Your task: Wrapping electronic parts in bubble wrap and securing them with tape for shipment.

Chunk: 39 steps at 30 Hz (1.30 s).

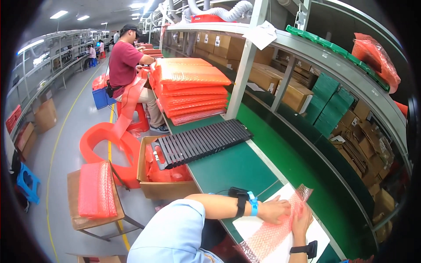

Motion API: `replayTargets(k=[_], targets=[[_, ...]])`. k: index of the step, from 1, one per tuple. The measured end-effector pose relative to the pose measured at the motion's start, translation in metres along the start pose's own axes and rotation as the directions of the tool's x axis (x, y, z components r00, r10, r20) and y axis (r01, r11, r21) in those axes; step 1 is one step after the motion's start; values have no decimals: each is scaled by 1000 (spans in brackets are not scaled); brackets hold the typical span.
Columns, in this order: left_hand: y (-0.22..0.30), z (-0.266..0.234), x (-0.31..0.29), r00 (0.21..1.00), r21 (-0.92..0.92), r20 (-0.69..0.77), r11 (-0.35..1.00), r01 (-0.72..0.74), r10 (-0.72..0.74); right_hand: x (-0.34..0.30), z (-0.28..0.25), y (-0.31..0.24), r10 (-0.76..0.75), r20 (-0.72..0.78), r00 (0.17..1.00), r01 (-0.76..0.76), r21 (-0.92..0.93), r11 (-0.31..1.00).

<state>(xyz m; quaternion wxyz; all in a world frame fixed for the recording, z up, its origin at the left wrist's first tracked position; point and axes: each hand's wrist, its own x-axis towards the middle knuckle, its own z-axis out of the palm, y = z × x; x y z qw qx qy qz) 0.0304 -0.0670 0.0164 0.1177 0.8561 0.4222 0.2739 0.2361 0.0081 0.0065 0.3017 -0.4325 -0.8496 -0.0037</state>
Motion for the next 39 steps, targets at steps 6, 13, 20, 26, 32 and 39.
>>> replayTargets(k=[6,13,20,26,32,39], targets=[[38,24,-21,997,-16,-71,999,36,-37,-26,-8,3,36,-197,980,42,382,923],[103,57,-64,976,16,-212,999,-45,47,-61,-27,14,166,4,986,-145,509,848],[216,-27,-151,834,-458,-487,889,8,-259,-84,-49,12,112,-88,990,-36,604,796],[273,-49,-285,824,-871,-137,-329,-365,-550,-80,-33,29,-5,-57,998,37,571,820],[298,-9,-337,673,-800,-70,-362,-479,-736,-69,-12,36,-22,-4,1000,20,577,816],[291,5,-350,630,-797,-96,-320,-512,-770,-70,-5,36,-58,-17,998,59,519,853]])
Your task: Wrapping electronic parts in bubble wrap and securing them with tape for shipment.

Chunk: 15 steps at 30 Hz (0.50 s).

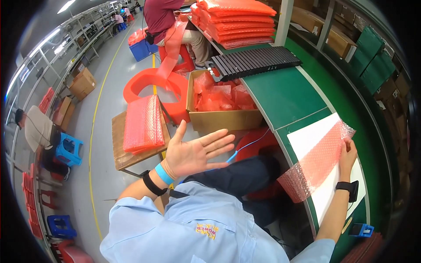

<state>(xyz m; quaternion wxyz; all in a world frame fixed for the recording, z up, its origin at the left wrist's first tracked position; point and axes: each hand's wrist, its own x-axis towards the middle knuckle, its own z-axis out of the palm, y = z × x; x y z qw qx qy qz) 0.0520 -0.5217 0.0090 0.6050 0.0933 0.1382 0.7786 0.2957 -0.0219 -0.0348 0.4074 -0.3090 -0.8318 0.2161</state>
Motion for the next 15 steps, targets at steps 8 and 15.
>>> replayTargets(k=[8,15], targets=[[-20,-13,-9,997,-55,35,996,75,-74,-7,2,-10,29,44,999,-30,20,999],[-21,-19,-1,996,-61,-4,995,85,-85,-8,6,-2,34,54,998,-36,30,999]])
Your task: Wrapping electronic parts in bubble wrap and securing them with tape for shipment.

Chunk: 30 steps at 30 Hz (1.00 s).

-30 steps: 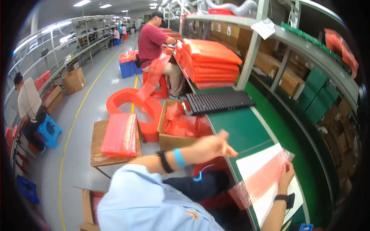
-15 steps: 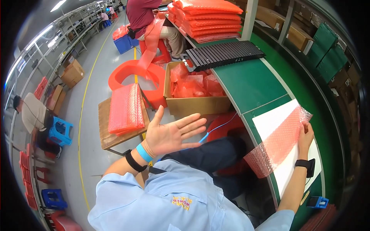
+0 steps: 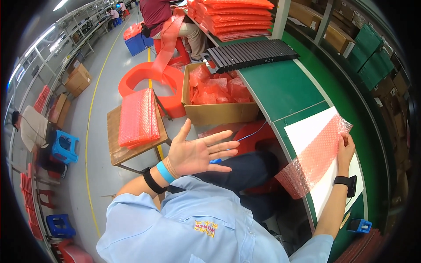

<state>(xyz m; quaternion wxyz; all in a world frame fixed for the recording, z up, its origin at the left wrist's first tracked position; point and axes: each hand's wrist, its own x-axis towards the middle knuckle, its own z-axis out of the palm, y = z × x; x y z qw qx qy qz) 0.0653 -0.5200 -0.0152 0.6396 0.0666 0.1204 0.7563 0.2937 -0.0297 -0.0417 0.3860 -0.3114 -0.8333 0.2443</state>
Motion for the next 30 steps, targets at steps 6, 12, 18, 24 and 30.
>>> replayTargets(k=[6,12,18,24,30], targets=[[-2,-7,-2,1000,-27,12,1000,7,-7,-1,1,1,-12,-3,1000,12,-12,1000],[-4,-8,1,1000,-25,21,999,22,-21,-4,0,-1,4,10,1000,-4,4,1000],[-5,-9,13,998,-7,45,999,33,-33,-4,-11,4,-1,-15,1000,1,-1,1000],[-3,-49,16,884,153,-325,941,-301,336,0,-7,7,0,-1,1000,0,-27,1000],[-16,-61,13,906,57,-335,966,-253,258,8,2,24,-3,38,999,3,3,1000]])
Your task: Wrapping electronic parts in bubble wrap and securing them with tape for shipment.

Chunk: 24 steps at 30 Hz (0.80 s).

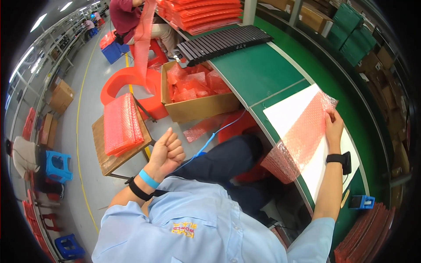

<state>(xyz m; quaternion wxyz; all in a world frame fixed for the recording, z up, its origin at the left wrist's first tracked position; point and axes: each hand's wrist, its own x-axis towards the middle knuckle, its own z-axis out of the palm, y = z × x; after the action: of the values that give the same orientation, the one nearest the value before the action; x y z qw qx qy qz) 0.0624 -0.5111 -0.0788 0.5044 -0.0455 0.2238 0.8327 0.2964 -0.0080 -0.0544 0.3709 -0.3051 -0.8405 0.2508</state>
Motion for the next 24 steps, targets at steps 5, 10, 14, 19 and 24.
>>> replayTargets(k=[5,10,14,19,24], targets=[[-11,3,-12,994,76,-103,997,-21,29,0,0,14,-13,-14,1000,13,-7,1000],[-19,-12,-22,992,83,-70,992,-98,104,2,1,11,40,-100,994,-49,-86,995],[-23,-8,-26,980,86,-163,991,-99,112,2,-5,32,-41,-313,949,-10,-160,987],[-21,-16,-19,988,83,-110,991,-102,111,6,-1,36,-13,-283,959,-32,-154,988],[-17,-14,-2,988,75,-83,989,-127,133,25,-3,43,-19,-243,970,-19,-153,988]])
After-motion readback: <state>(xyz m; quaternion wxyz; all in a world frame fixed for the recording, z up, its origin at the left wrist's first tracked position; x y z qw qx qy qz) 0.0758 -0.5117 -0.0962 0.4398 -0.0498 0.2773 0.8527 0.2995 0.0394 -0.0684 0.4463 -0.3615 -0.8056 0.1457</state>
